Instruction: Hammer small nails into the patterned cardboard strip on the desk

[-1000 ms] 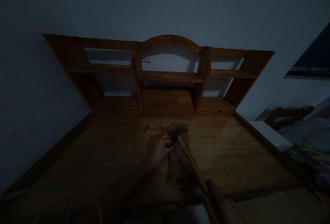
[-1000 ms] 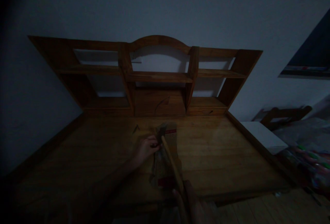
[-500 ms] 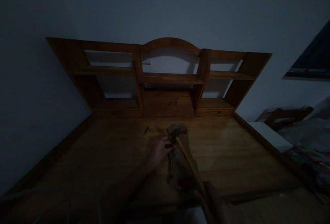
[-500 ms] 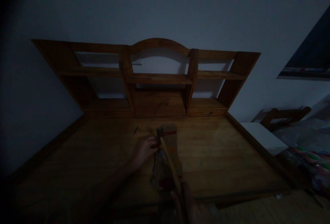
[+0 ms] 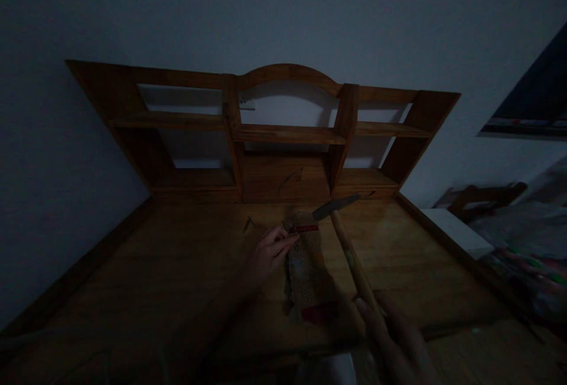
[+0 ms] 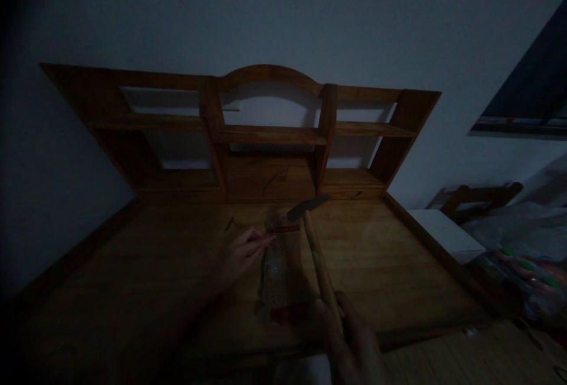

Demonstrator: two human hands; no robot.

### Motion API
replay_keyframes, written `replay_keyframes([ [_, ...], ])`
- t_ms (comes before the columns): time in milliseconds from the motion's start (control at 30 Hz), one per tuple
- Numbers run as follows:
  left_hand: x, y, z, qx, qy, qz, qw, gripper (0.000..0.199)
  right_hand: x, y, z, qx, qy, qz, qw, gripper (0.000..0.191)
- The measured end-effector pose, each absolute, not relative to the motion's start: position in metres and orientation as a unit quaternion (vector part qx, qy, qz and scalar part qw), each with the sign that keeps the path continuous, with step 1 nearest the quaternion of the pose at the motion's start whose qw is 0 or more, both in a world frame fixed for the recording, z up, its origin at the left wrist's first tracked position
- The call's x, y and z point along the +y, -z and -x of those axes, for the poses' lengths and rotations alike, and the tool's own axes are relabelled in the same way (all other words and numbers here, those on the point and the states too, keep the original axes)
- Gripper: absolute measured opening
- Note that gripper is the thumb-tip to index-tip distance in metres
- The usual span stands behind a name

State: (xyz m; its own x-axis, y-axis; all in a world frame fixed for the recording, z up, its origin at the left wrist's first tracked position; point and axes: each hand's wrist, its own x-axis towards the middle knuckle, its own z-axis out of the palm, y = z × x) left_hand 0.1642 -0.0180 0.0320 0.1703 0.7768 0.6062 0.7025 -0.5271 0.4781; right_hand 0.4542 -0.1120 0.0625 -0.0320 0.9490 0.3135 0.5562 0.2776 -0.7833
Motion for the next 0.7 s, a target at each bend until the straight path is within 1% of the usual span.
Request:
replay_keyframes([
  [67,-0.018,-0.031,-0.165,0.479,-0.378,-0.792,0.007,0.035,-0.103,-0.064,-0.452,-0.616,-0.309,0.579,0.436,0.053],
  [167,-0.017,-0.03,-0.164,0.477,-0.346,-0.808,-0.023,0.04,-0.088,-0.065,-0.447,-0.521,-0.397,0.623,0.426,0.058],
  [267,-0.015,-0.028,-0.162,0.467,-0.347,-0.813,-0.022,0.039,-0.077,-0.062,-0.441,-0.482,-0.426,0.641,0.419,0.062],
  [433,-0.014,-0.026,-0.164,0.467,-0.379,-0.799,0.004,0.04,-0.068,-0.053,-0.441,-0.384,-0.522,0.626,0.434,0.075],
  [533,-0.014,-0.025,-0.166,0.485,-0.387,-0.784,0.02,0.048,-0.065,-0.049,-0.443,-0.369,-0.531,0.623,0.44,0.077],
  [700,-0.012,-0.026,-0.165,0.496,-0.375,-0.783,0.023,0.053,-0.06,-0.043,-0.445,-0.38,-0.534,0.627,0.422,0.069],
])
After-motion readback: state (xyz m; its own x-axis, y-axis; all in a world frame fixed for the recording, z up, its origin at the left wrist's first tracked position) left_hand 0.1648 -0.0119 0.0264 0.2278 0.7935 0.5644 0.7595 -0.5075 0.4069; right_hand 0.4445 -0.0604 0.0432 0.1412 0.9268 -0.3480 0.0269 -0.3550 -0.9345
